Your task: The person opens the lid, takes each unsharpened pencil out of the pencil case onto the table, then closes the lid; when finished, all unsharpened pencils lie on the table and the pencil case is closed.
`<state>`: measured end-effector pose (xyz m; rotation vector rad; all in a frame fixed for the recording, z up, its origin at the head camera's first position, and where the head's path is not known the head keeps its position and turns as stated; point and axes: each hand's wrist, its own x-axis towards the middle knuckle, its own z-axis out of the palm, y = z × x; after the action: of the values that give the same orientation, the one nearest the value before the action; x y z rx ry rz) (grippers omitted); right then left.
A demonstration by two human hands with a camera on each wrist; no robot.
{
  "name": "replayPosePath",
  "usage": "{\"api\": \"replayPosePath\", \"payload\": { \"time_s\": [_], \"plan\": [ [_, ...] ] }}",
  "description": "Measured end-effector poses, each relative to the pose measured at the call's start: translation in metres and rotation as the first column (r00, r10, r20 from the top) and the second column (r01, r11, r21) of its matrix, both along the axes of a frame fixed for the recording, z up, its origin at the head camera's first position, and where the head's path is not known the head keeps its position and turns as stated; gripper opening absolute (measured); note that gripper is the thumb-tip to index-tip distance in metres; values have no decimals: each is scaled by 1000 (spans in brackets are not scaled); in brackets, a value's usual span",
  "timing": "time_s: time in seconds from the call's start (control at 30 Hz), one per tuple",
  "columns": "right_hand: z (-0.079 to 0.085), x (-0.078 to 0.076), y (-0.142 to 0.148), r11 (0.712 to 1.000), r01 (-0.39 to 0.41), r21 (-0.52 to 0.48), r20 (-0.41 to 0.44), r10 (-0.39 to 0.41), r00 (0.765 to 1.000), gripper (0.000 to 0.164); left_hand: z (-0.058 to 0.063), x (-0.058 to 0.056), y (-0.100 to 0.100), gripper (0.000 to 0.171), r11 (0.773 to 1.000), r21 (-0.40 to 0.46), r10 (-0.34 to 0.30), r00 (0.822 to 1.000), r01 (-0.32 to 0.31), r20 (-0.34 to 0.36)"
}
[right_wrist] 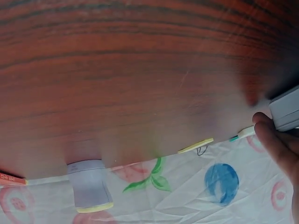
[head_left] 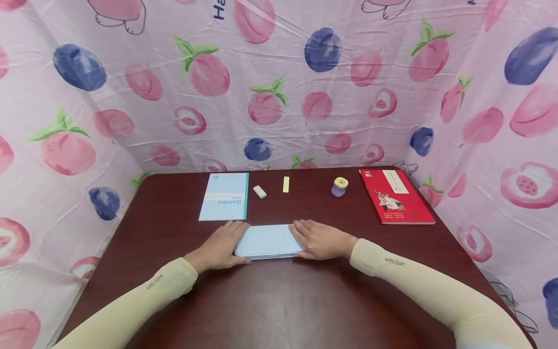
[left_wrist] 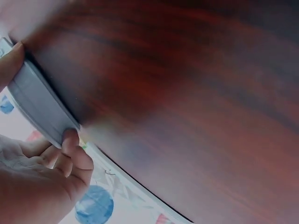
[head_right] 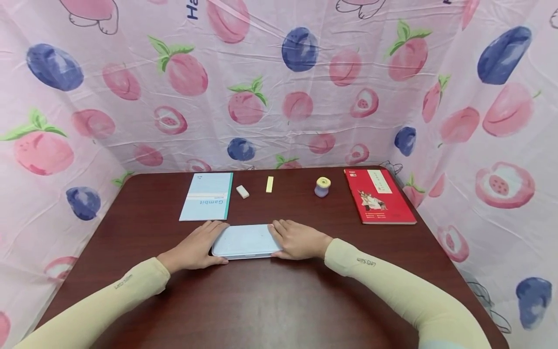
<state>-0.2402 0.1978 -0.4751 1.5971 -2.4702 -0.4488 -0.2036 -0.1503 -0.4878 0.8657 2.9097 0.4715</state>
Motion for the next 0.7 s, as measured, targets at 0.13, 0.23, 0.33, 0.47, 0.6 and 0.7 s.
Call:
{"api": "replayPosePath", "payload": {
  "time_s": [0.13, 0.23, 0.33, 0.47, 0.6, 0.7],
  "plan": [
    [5, -3, 1, 997, -8, -71, 41, 11, 999, 67, 2, -2, 1, 98, 998, 56, 9, 999, -11, 39],
    [9, -7, 2, 992, 5, -130, 109, 9, 994, 60, 3, -2, 1, 100, 994, 98, 29, 996, -37, 79],
    [11, -11, 3, 985, 53, -165, 214, -16, 977, 59, 3, -3, 1, 104, 990, 124, 56, 990, -72, 131],
    [12, -17, 5, 962, 144, -231, 349, -57, 936, 51, 2, -3, 2, 115, 975, 175, 101, 975, -136, 196],
    [13, -24, 6, 918, 262, -296, 496, -87, 864, 33, 0, -3, 3, 130, 946, 240, 157, 956, -218, 247],
    [13, -31, 7, 875, 348, -336, 592, -92, 801, 23, -2, -3, 4, 140, 924, 274, 188, 942, -266, 279]
  ]
}}
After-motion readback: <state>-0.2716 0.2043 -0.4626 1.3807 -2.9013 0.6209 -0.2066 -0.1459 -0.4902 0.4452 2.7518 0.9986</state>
